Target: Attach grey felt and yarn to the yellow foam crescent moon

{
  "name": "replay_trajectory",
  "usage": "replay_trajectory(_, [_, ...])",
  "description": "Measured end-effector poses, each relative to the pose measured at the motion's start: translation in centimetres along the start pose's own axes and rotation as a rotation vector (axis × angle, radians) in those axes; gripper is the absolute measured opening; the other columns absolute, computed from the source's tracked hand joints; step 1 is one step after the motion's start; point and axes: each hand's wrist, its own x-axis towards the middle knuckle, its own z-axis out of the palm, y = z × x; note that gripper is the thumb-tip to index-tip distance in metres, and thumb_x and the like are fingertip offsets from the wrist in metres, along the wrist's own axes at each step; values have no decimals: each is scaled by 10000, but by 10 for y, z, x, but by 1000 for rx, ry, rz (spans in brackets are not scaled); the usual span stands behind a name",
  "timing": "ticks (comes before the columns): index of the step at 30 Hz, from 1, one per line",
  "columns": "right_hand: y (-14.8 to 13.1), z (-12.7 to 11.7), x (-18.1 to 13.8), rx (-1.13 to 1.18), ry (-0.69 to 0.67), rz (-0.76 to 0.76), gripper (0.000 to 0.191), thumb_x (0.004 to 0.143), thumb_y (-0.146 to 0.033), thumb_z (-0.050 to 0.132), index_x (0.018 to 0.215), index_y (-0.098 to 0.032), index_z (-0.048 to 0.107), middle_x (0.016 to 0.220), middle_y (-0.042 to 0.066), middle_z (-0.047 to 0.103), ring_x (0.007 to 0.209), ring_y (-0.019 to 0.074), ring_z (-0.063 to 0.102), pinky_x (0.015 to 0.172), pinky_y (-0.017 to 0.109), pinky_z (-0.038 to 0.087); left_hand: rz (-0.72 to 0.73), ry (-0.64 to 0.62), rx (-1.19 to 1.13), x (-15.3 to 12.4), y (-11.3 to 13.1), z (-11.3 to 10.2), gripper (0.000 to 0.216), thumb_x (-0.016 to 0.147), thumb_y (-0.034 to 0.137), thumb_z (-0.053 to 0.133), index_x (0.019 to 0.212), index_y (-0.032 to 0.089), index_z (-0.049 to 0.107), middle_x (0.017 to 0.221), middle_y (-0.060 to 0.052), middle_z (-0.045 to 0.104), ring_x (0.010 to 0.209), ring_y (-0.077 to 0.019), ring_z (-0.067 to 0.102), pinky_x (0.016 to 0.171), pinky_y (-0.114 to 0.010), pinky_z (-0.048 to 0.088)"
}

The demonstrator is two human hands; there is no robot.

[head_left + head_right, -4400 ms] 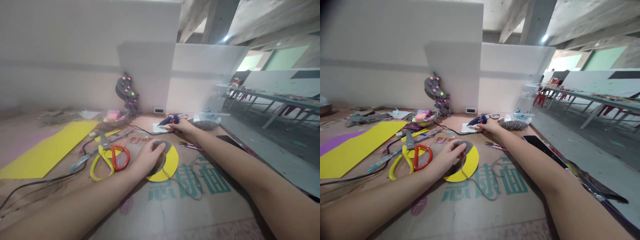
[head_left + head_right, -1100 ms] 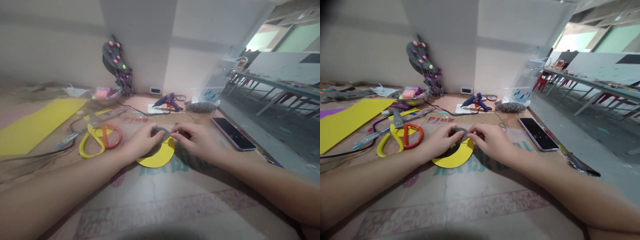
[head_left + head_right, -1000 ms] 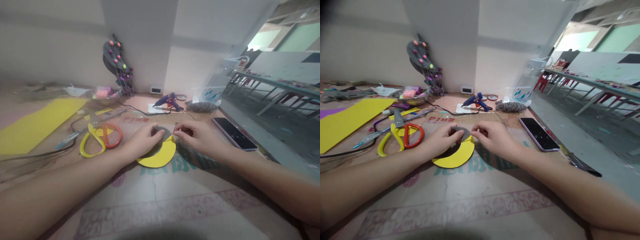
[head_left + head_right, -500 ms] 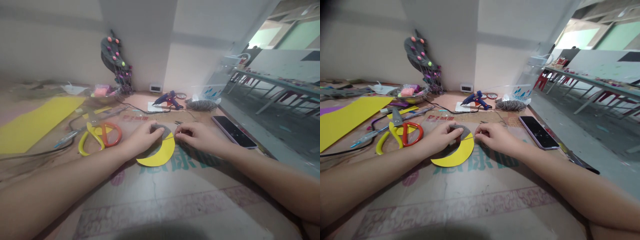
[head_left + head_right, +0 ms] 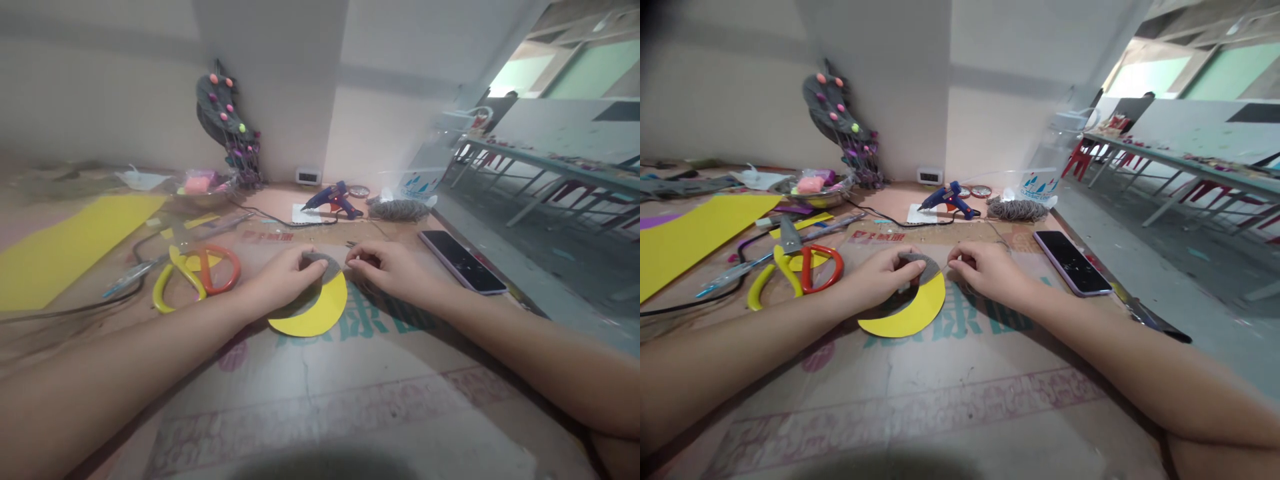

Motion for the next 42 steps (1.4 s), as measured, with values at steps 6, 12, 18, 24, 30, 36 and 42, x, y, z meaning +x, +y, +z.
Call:
replay_trajectory(6, [0,2,1,-5,44,-51,148,892,-250,539,861,-195,673,773,19,691,666,141,574,618,264,404,-3,-17,24,0,1,0,194,873,345,499,750,204,552,674,32,533,628,-144,489,593,-256,361])
replay_trajectory(12, [2,3,0,0,67,-54,157,894,-268,539,869,-194,676,775,24,694,669,146,576,619,270,407,4,-26,38,0,0,-1,215,876,363,492,745,203,549,676,29,525,628,-144,485,588,-257,355])
replay_trajectory(18, [0,3,0,7,81,-56,160,893,-275,545,872,-191,679,800,36,701,685,157,581,621,280,409,11,-57,33,-1,1,-1,215,882,365,488,760,200,552,691,25,517,640,-140,482,576,-253,354])
replay_trajectory(24, [5,4,1,4,109,-45,181,901,-288,543,889,-179,687,820,44,709,695,157,588,634,278,420,5,-96,-2,-2,2,0,219,880,385,496,781,202,564,648,36,495,559,-121,434,529,-253,325])
replay_trajectory(30, [11,8,2,22,165,-142,204,916,-250,513,978,-200,701,954,72,686,871,196,623,784,334,474,-37,-83,-80,-2,4,0,225,866,397,538,769,198,575,654,31,550,559,-118,460,525,-246,334])
replay_trajectory(36, [21,15,5,176,317,-124,247,940,-236,458,1149,-205,586,1099,90,619,956,203,593,829,357,477,-70,66,-221,5,-6,1,269,862,446,563,805,185,601,677,21,600,641,-134,541,622,-248,411])
replay_trajectory(42, [21,17,7,212,254,-14,189,949,-294,447,1058,-183,555,950,66,614,742,163,549,712,316,455,-109,86,-421,7,-7,3,391,904,503,484,739,162,581,668,-4,614,589,-117,522,539,-229,370])
